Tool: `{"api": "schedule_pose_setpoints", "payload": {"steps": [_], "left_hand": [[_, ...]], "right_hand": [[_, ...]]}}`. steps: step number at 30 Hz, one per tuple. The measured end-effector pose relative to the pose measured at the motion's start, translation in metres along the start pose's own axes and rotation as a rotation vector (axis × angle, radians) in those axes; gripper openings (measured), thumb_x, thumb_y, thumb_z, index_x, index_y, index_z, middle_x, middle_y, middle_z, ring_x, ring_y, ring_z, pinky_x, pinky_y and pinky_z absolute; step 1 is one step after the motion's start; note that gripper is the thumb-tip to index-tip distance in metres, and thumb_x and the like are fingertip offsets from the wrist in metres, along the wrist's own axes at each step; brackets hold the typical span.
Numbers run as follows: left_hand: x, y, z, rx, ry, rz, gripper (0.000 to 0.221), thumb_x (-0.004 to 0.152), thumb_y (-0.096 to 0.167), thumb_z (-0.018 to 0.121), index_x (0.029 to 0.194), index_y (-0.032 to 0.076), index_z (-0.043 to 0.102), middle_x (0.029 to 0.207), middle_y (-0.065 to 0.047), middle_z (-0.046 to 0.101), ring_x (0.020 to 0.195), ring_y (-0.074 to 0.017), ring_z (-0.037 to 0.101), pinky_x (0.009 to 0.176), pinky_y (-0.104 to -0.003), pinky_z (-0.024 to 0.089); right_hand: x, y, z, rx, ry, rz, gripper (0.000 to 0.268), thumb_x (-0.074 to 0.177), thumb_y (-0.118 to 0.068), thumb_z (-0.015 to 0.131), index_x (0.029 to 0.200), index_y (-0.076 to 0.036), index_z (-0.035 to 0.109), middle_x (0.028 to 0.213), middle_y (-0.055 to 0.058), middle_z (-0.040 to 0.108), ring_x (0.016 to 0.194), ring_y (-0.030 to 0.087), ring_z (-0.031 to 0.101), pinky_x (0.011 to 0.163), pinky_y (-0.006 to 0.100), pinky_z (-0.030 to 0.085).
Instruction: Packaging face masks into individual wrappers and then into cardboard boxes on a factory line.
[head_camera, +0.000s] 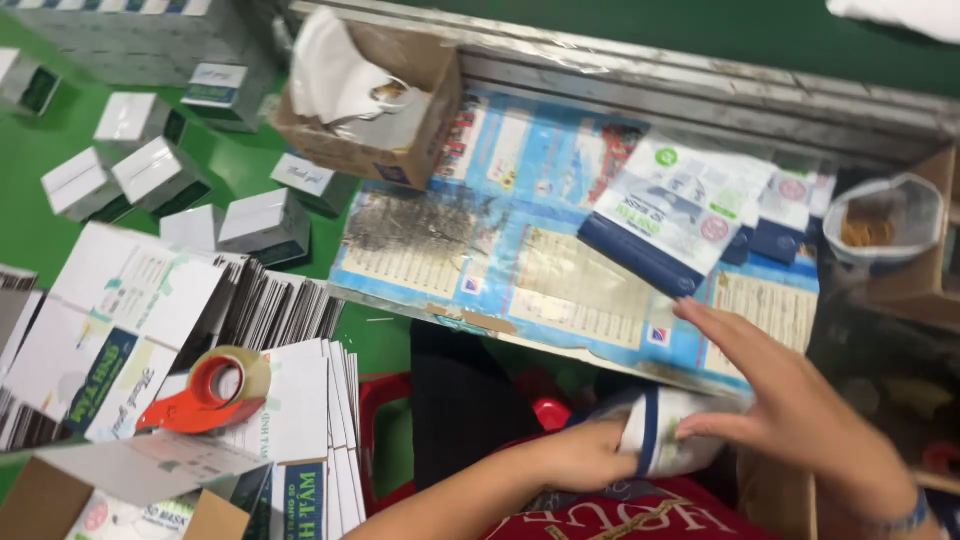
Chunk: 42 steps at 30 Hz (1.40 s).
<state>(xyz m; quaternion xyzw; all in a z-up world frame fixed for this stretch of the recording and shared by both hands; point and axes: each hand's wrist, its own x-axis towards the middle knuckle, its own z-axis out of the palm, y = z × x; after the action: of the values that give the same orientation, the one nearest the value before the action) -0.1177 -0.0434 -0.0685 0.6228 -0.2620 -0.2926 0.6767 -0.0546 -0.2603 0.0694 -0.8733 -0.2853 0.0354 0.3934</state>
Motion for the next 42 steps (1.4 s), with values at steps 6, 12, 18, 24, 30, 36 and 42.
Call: {"api": "schedule_pose_setpoints", "payload": {"steps": [6, 12, 18, 24, 30, 36, 42], "left_hand": [[-0.008, 0.033, -0.006, 0.078, -0.263, -0.139, 0.04, 0.103, 0.026, 0.058, 0.135, 0.002, 0.058, 0.129, -0.021, 0.065, 0.118, -0.0321, 0.061, 0.101, -0.04, 0.048], [-0.006, 0.077, -0.023, 0.951, 0.29, -0.038, 0.014, 0.106, 0.023, 0.065, 0.111, 0.01, 0.068, 0.102, -0.013, 0.068, 0.095, -0.0316, 0.066, 0.081, -0.047, 0.052], [-0.003, 0.157, -0.05, 0.887, 0.666, 0.31, 0.029, 0.085, 0.02, 0.075, 0.104, 0.001, 0.066, 0.096, -0.014, 0.064, 0.094, -0.033, 0.057, 0.082, -0.047, 0.042], [0.004, 0.132, -0.068, 0.92, 0.478, 0.24, 0.016, 0.091, 0.02, 0.074, 0.089, 0.007, 0.066, 0.088, -0.009, 0.064, 0.091, -0.0315, 0.058, 0.084, -0.047, 0.038], [0.04, 0.138, -0.184, 1.606, 0.254, 0.144, 0.008, 0.081, 0.019, 0.065, 0.086, 0.015, 0.068, 0.087, -0.007, 0.066, 0.09, -0.0325, 0.061, 0.082, -0.056, 0.04], [0.103, 0.158, -0.265, 1.784, 0.551, 0.215, 0.065, 0.08, 0.039, 0.072, 0.141, 0.019, 0.06, 0.133, -0.02, 0.057, 0.125, -0.0412, 0.05, 0.098, -0.067, 0.033], [0.104, 0.126, -0.243, 1.334, 0.318, 0.297, 0.061, 0.082, 0.026, 0.078, 0.139, 0.015, 0.061, 0.148, -0.023, 0.049, 0.136, -0.0443, 0.045, 0.107, -0.056, 0.036]], "right_hand": [[0.013, -0.003, 0.032, 0.138, -0.58, 0.133, 0.064, 0.067, -0.034, 0.092, 0.125, -0.011, 0.074, 0.121, 0.009, 0.079, 0.104, 0.025, 0.077, 0.087, 0.037, 0.059], [0.001, 0.045, 0.031, 0.319, -0.245, 0.245, 0.032, 0.077, -0.017, 0.083, 0.106, -0.004, 0.081, 0.089, 0.007, 0.082, 0.076, 0.013, 0.075, 0.068, 0.028, 0.058], [0.002, 0.037, 0.038, 0.522, 0.065, 0.27, 0.013, 0.087, -0.008, 0.076, 0.097, 0.001, 0.079, 0.078, 0.004, 0.073, 0.073, 0.005, 0.06, 0.063, 0.023, 0.05], [0.003, 0.027, 0.048, 0.337, 0.261, 0.241, 0.011, 0.087, -0.008, 0.076, 0.086, 0.002, 0.073, 0.069, 0.004, 0.066, 0.068, 0.007, 0.057, 0.059, 0.025, 0.046], [0.07, 0.024, 0.018, 0.45, 0.351, 0.254, 0.022, 0.094, -0.018, 0.067, 0.107, -0.004, 0.078, 0.099, 0.008, 0.082, 0.092, 0.016, 0.076, 0.082, 0.029, 0.058], [0.183, 0.174, -0.095, -0.258, 0.682, 0.074, 0.066, 0.089, -0.033, 0.077, 0.143, -0.002, 0.055, 0.148, 0.024, 0.054, 0.139, 0.041, 0.048, 0.116, 0.049, 0.04], [0.242, 0.423, -0.191, -0.444, 0.728, 0.826, 0.095, 0.097, -0.06, 0.055, 0.158, 0.009, 0.033, 0.152, 0.042, 0.038, 0.143, 0.056, 0.034, 0.121, 0.059, 0.025]]}}
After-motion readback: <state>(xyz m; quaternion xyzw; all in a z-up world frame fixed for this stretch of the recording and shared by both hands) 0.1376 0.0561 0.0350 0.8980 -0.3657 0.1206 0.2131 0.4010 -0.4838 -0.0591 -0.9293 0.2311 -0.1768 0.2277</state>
